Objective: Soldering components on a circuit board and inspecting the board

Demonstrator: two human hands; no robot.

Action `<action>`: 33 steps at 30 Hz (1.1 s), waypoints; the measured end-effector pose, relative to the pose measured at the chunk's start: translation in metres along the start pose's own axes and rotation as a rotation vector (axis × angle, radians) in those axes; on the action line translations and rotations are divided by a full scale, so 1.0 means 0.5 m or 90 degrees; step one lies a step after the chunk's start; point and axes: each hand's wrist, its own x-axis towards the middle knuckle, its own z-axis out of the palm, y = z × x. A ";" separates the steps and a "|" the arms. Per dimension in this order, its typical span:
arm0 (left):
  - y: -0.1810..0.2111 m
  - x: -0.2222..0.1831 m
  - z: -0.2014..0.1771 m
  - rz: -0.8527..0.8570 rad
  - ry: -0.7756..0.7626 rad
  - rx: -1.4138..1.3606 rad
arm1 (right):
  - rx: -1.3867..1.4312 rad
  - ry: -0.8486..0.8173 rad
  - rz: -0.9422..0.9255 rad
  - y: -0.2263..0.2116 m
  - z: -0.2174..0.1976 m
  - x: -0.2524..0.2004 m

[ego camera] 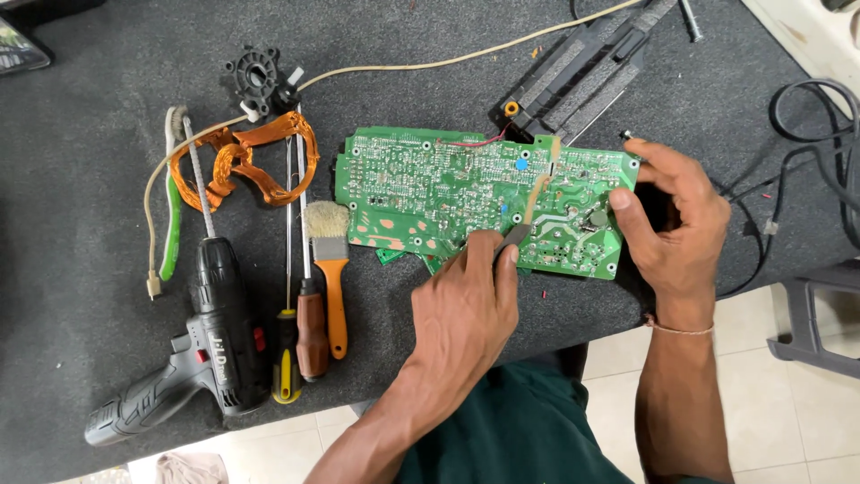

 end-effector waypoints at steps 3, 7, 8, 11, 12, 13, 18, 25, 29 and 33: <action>0.010 0.015 -0.016 -0.110 -0.144 -0.039 | -0.017 -0.004 0.000 0.002 -0.001 -0.001; 0.019 0.031 -0.035 -0.183 -0.246 -0.074 | -0.022 -0.002 0.002 0.001 -0.002 -0.001; 0.018 0.031 -0.034 -0.186 -0.236 -0.085 | -0.019 -0.005 0.000 0.000 -0.002 0.000; 0.015 0.038 -0.039 -0.200 -0.233 -0.105 | -0.013 -0.006 0.000 0.000 -0.001 0.000; 0.014 0.040 -0.042 -0.210 -0.243 -0.115 | -0.011 -0.004 0.002 0.000 -0.001 -0.001; 0.013 0.044 -0.046 -0.211 -0.242 -0.115 | -0.010 -0.005 0.002 0.000 0.000 -0.001; 0.004 0.064 -0.064 -0.241 -0.315 -0.166 | -0.009 -0.006 0.003 0.001 -0.001 0.000; 0.008 0.073 -0.074 -0.232 -0.320 -0.210 | -0.008 -0.005 0.000 0.001 0.000 -0.001; 0.020 0.078 -0.085 -0.255 -0.364 -0.196 | -0.017 0.002 -0.015 0.002 0.000 -0.004; 0.027 0.072 -0.063 -0.209 -0.353 -0.121 | -0.034 0.005 -0.023 0.011 -0.002 -0.003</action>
